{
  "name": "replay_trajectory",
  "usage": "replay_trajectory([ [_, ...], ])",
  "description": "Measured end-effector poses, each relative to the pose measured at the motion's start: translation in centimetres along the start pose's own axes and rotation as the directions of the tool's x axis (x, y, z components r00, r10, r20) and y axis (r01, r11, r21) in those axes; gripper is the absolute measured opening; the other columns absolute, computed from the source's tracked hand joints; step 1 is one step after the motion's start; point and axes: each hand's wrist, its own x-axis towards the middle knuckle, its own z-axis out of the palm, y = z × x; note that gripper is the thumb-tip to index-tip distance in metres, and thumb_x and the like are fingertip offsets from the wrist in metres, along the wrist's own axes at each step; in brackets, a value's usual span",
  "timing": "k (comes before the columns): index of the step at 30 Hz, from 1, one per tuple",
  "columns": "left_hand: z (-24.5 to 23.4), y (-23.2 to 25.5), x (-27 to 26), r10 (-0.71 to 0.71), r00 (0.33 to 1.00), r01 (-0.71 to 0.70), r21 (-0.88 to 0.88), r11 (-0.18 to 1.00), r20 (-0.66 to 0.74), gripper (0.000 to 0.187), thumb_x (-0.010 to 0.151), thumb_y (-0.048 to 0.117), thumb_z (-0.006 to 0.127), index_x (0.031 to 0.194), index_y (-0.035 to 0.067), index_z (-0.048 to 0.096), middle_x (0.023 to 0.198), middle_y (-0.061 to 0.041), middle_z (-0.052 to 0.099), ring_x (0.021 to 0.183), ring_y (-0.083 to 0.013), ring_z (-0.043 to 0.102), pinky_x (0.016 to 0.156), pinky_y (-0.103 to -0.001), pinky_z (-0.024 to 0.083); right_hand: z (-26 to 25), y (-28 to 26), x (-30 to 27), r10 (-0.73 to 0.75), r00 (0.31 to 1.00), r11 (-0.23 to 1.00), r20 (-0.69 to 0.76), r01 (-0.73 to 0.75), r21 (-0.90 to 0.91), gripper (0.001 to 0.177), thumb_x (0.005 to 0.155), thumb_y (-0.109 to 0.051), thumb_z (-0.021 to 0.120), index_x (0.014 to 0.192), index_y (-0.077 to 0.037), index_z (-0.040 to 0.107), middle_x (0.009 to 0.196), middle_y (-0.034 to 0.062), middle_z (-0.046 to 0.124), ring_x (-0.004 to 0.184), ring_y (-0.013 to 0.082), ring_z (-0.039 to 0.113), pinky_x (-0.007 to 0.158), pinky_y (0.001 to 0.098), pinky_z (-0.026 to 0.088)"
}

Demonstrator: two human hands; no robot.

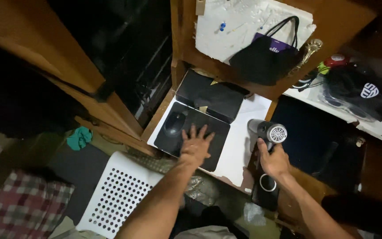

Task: The person clears a cluttered desk by moving a plate and spoon, a phone, and a small plastic bag. They then use a hair dryer to blow air onto a black pouch and a black mousepad on the desk surface.

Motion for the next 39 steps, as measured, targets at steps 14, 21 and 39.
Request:
replay_trajectory([
  [14,2.8,-1.1,3.1,-0.073,0.995,0.073,-0.006,0.997,-0.063,0.115,0.068,0.017,0.095,0.160,0.037,0.027,0.172,-0.001,0.010,0.155,-0.0448,0.010,0.122,-0.068,0.017,1.5,-2.7,1.7,-0.083,0.995,0.996,0.055,0.083,0.016,0.067,0.096,-0.053,0.053,0.134,0.001,0.056,0.099,0.0231,0.078,0.094,0.0376,0.077,0.091,0.0461,0.058],
  [21,2.6,-1.0,2.6,-0.103,0.992,0.099,-0.053,0.994,-0.077,0.113,0.068,0.015,0.094,0.158,0.036,0.031,0.171,0.002,0.010,0.156,-0.0417,0.008,0.123,-0.066,0.014,-0.5,-3.3,9.3,0.036,0.998,0.999,-0.054,-0.036,0.011,0.061,0.092,-0.056,0.068,0.127,-0.005,0.067,0.117,0.0236,0.073,0.111,0.0407,0.071,0.096,0.0477,0.053],
  [39,5.0,-0.9,4.4,-0.139,0.970,0.115,-0.130,0.985,-0.197,0.099,0.073,-0.001,0.083,0.153,0.038,0.041,0.169,0.003,0.018,0.155,-0.0392,0.013,0.122,-0.068,0.014,-2.6,-3.7,12.5,0.005,0.996,1.000,-0.084,-0.003,0.024,0.068,0.091,-0.058,0.069,0.128,-0.001,0.068,0.124,0.0234,0.070,0.114,0.0359,0.067,0.097,0.0440,0.050],
])
